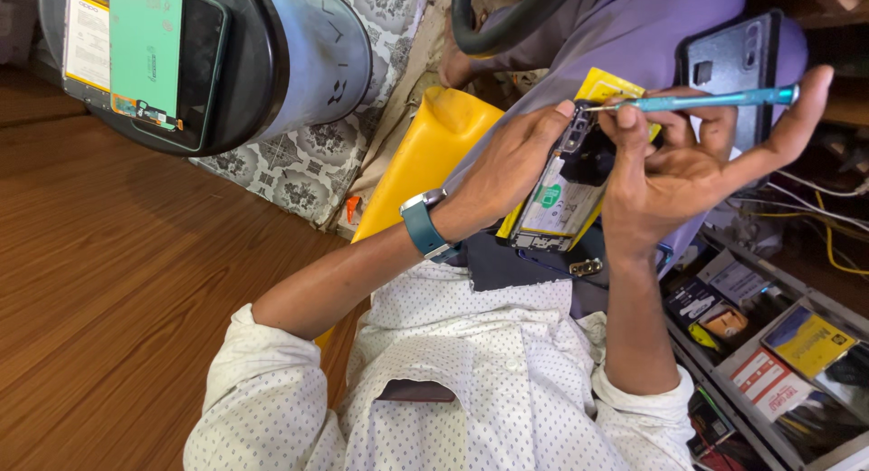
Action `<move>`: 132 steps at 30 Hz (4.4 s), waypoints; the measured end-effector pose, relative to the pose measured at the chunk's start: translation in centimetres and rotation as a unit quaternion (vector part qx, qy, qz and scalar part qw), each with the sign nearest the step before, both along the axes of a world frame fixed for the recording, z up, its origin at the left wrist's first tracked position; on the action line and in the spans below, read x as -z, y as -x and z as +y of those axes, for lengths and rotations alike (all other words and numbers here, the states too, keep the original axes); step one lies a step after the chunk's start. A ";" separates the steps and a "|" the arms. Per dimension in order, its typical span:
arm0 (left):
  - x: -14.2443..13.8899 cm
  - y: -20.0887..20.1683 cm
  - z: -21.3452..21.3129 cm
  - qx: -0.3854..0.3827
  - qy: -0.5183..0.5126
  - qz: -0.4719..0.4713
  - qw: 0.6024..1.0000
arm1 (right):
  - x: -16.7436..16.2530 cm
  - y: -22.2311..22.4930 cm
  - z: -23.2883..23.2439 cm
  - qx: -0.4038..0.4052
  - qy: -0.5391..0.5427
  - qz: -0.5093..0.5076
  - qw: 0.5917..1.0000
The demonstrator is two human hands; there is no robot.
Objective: The person uses a screwdriver to remove screws from the internal frame of a disassembled smartphone. They carefully unscrew multiple fasteners around the camera module and other internal components while holding the device steady.
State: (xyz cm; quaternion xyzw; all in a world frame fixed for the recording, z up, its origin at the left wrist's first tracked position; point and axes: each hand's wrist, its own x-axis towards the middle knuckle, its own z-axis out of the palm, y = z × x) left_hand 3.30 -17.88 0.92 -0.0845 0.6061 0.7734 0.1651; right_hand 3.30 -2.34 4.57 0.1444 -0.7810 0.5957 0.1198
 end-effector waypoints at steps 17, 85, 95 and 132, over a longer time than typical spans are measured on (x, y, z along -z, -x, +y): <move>-0.4 -0.1 -0.5 0.061 0.067 0.170 0.981 | -0.8 -0.1 -1.0 0.012 -0.103 0.094 0.990; 2.0 0.2 0.3 0.082 -0.207 -0.002 0.975 | -3.3 5.6 0.1 -0.202 -0.213 0.081 0.953; 1.3 0.1 0.3 0.076 -0.176 -0.013 0.981 | -3.1 5.4 0.3 -0.161 -0.257 0.108 0.947; 0.3 -0.2 0.9 0.098 -0.073 -0.028 0.992 | -2.7 3.2 0.6 -0.121 -0.244 0.049 0.961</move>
